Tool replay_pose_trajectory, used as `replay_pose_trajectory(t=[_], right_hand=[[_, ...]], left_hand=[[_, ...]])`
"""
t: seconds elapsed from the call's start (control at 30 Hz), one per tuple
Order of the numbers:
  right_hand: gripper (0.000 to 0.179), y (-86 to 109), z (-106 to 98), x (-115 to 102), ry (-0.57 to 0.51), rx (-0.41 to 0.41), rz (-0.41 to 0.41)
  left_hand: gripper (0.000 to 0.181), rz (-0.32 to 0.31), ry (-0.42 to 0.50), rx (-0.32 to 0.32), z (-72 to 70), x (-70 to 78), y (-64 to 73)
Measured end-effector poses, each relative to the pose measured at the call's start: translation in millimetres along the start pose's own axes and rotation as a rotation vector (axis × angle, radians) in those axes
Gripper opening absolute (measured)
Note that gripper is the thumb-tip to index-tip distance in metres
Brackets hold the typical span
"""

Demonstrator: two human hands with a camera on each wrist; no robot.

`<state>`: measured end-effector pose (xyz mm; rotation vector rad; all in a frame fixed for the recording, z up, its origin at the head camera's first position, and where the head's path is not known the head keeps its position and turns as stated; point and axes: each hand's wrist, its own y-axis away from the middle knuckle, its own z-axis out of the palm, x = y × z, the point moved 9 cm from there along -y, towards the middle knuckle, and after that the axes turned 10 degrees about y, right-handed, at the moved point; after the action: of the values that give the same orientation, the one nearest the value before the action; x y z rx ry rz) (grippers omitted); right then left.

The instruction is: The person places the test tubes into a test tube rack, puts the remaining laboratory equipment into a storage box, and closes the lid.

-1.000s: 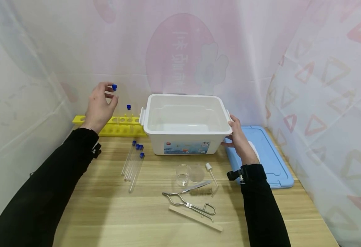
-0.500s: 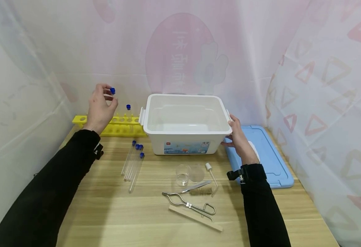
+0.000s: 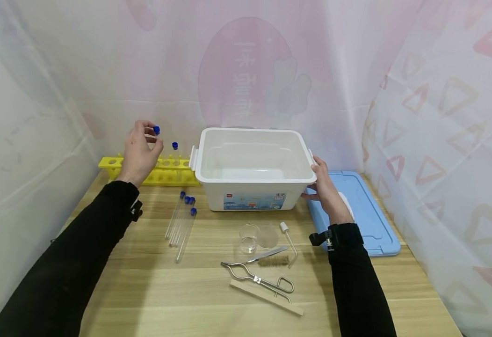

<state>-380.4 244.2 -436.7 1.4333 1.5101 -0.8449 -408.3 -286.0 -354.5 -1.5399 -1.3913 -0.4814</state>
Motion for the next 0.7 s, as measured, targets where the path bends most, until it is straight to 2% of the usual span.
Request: replay_pose_trajectory(t=[0.47,0.7], right_hand=[[0.082,0.8,0,-1,-0.002,0.001,-0.006],[0.083,-0.9,0,-1,-0.009,0.002,-0.003]], left_hand=[[0.048,-0.012,0.011,-0.028,10.1,-13.6,12.1],[0.046,-0.023,0.014,-0.036,15.6,-27.3,16.5]])
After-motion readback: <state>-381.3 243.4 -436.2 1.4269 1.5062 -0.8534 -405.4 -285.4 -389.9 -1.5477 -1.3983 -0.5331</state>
